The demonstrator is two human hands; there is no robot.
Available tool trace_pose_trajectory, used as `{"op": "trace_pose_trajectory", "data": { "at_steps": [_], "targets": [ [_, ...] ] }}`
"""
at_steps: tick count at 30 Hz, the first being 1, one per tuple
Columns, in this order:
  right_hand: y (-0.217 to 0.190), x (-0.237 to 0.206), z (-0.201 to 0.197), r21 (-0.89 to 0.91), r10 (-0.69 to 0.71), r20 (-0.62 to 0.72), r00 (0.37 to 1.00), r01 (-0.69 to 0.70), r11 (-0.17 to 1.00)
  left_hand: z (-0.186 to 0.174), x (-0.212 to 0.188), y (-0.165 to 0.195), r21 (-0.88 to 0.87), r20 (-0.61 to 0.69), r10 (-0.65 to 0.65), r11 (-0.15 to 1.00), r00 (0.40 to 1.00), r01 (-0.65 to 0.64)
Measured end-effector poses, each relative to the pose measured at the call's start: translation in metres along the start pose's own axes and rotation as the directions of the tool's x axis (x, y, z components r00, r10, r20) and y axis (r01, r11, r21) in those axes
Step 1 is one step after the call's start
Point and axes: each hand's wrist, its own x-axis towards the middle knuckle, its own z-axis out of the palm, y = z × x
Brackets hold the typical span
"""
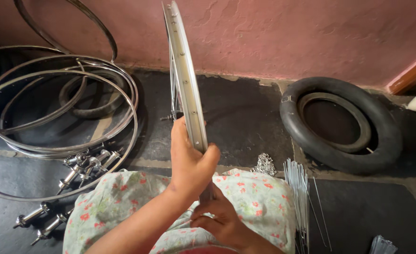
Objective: The person inserts bicycle spokes into the hub and rim, threading them through holes and securing them with nuts. They rotate the wheel to access different sections and continue adding spokes one by one.
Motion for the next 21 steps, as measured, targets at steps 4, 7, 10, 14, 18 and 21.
{"op": "trace_pose_trajectory", "data": {
  "at_steps": [4, 7, 10, 14, 18, 21],
  "targets": [
    [0.008, 0.003, -0.008, -0.074, -0.017, 0.005, 1.0, 0.017, 0.997, -0.025, -0.005, -0.025, -0.418, 0.373, -0.073, 0.877, 0.925, 0.238],
    [0.012, 0.007, -0.009, -0.087, -0.103, 0.02, 0.994, 0.105, 0.991, -0.048, 0.01, -0.052, -0.504, 0.56, 0.024, 0.803, 0.828, 0.318],
    [0.018, 0.012, -0.007, -0.056, -0.109, 0.041, 0.993, 0.111, 0.992, -0.047, 0.022, -0.081, -0.538, 0.648, 0.005, 0.71, 0.762, 0.454],
    [0.013, 0.011, -0.009, -0.075, -0.105, 0.036, 0.994, 0.108, 0.991, -0.027, 0.03, -0.097, -0.414, 0.66, -0.039, 0.814, 0.75, 0.406],
    [0.012, 0.011, -0.01, -0.084, -0.119, 0.028, 0.992, 0.121, 0.989, -0.016, 0.037, -0.111, -0.411, 0.627, 0.114, 0.889, 0.771, 0.203],
    [0.013, 0.012, -0.011, -0.089, -0.126, 0.032, 0.992, 0.128, 0.988, -0.013, 0.034, -0.123, -0.451, 0.601, 0.187, 0.882, 0.777, 0.137]
  ]
}}
